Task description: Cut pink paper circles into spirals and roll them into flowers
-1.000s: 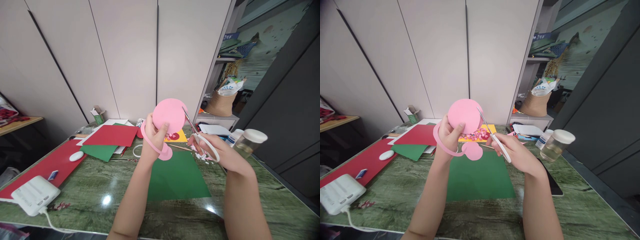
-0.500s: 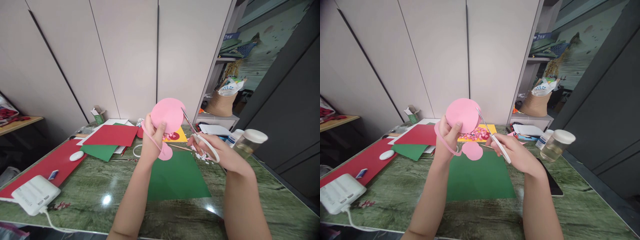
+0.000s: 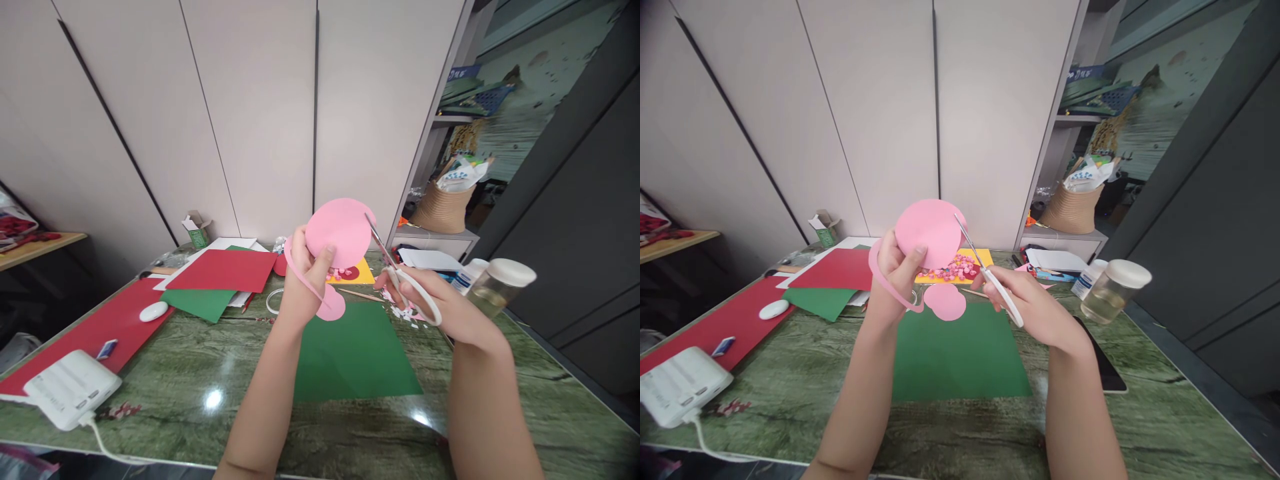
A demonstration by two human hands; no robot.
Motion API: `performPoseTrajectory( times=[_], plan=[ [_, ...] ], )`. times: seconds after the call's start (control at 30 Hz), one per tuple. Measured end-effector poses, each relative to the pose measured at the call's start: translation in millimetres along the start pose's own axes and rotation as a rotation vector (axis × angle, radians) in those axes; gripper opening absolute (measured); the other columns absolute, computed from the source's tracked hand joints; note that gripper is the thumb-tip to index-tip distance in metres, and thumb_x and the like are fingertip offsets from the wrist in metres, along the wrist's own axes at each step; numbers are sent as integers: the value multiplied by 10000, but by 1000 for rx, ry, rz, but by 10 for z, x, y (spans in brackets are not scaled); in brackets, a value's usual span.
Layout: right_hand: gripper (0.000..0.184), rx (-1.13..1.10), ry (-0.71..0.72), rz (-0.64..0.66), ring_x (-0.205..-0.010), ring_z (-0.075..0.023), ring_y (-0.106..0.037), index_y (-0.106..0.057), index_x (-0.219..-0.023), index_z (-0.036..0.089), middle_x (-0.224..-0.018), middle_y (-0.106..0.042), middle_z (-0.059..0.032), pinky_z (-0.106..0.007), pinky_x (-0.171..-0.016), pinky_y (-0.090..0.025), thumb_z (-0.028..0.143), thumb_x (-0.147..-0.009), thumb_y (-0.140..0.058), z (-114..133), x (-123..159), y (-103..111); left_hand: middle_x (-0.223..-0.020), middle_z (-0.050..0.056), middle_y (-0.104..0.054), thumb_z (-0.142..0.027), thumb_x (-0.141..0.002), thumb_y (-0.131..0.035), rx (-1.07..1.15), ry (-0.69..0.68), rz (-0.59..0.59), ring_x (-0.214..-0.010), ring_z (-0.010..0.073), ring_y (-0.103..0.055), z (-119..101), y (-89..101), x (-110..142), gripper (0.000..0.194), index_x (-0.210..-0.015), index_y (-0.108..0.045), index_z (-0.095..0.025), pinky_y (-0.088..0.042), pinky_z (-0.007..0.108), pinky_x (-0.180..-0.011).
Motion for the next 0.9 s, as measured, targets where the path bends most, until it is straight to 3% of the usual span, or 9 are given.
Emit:
performPoseTrajectory(
  times=[0.2,0.63,0.9],
  plan=[
    [385,5,-10,7,-612,-130,-429,-522,-852,192,-677,-463,5,-260,-557,-335,519,-922,-334,-3,3,-2,-952,58,-542,-371,-823,-564,7,-1,-12,-854,165,-554,17,27,-14,243,-988,-498,-204,-488,294,-725],
    [397,20,-13,13,-599,-125,-439,-532,-875,183,-678,-478,0,-251,-545,-341,522,-923,-330,-20,-6,-16,-1072,77,-577,-379,-797,-600,-18,-29,-59,-997,199,-562,-2,42,-34,322,-1039,-496,-194,-487,341,-836],
    [420,49,8,17,-606,-131,-422,-509,-832,184,-680,-460,0,-262,-552,-317,547,-915,-316,26,-16,-14,-1029,78,-579,-367,-798,-593,-75,-18,3,-959,215,-567,-18,26,-21,295,-1021,-502,-197,-490,348,-772]
  ],
)
Point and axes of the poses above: each hand's wrist, its own x-axis away from the middle knuckle, its own y-axis out of the back of the hand, z = x × y, the point moved 8 cm from there along -x, towards the middle knuckle
